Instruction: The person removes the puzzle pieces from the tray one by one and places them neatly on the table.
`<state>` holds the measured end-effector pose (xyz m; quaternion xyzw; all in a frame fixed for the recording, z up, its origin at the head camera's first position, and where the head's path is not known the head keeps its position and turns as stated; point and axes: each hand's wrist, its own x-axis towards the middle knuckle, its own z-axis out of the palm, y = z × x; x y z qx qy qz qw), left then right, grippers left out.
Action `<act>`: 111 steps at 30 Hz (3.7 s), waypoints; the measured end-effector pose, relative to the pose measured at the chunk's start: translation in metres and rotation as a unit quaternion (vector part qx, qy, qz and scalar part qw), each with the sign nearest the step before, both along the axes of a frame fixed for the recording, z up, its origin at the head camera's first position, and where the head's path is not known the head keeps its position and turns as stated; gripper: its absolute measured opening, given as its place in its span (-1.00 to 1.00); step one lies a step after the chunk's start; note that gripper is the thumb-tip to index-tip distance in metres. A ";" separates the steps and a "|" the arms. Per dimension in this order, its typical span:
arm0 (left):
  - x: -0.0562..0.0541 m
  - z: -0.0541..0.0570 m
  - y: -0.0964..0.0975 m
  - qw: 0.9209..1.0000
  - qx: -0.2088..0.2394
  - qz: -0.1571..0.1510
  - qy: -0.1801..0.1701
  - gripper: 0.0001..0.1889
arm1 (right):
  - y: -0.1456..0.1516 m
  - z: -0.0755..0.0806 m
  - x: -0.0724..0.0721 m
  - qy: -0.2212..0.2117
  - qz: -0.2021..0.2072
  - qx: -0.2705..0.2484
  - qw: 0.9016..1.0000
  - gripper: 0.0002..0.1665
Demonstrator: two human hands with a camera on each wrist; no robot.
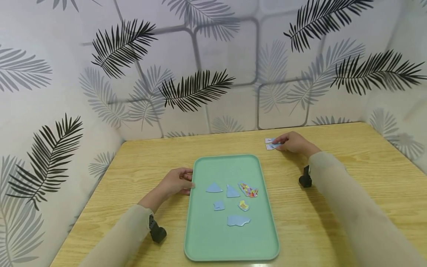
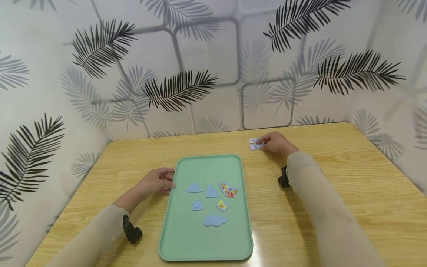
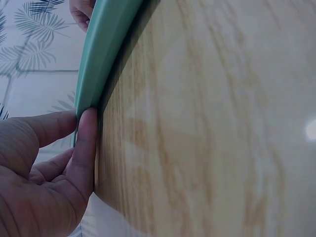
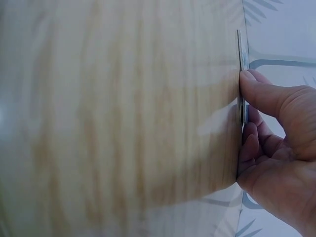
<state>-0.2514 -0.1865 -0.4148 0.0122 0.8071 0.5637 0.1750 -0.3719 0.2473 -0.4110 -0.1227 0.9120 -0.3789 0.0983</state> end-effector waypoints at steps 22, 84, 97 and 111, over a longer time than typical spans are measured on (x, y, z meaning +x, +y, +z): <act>-0.001 -0.001 0.000 1.000 -0.001 -0.002 -0.001 -0.42 | 0.008 -0.008 -0.005 0.006 -0.010 -0.020 1.000 -0.63; -0.001 0.002 0.001 1.000 -0.011 0.010 -0.005 -0.45 | -0.061 0.010 0.113 0.002 0.079 -0.162 0.984 -0.49; -0.004 0.000 0.000 1.000 -0.003 0.003 -0.004 -0.46 | -0.074 0.006 0.125 0.008 0.137 -0.130 0.982 -0.50; 0.000 0.000 0.000 1.000 -0.008 0.004 -0.007 -0.42 | -0.087 -0.004 0.130 0.025 0.157 -0.061 0.985 -0.43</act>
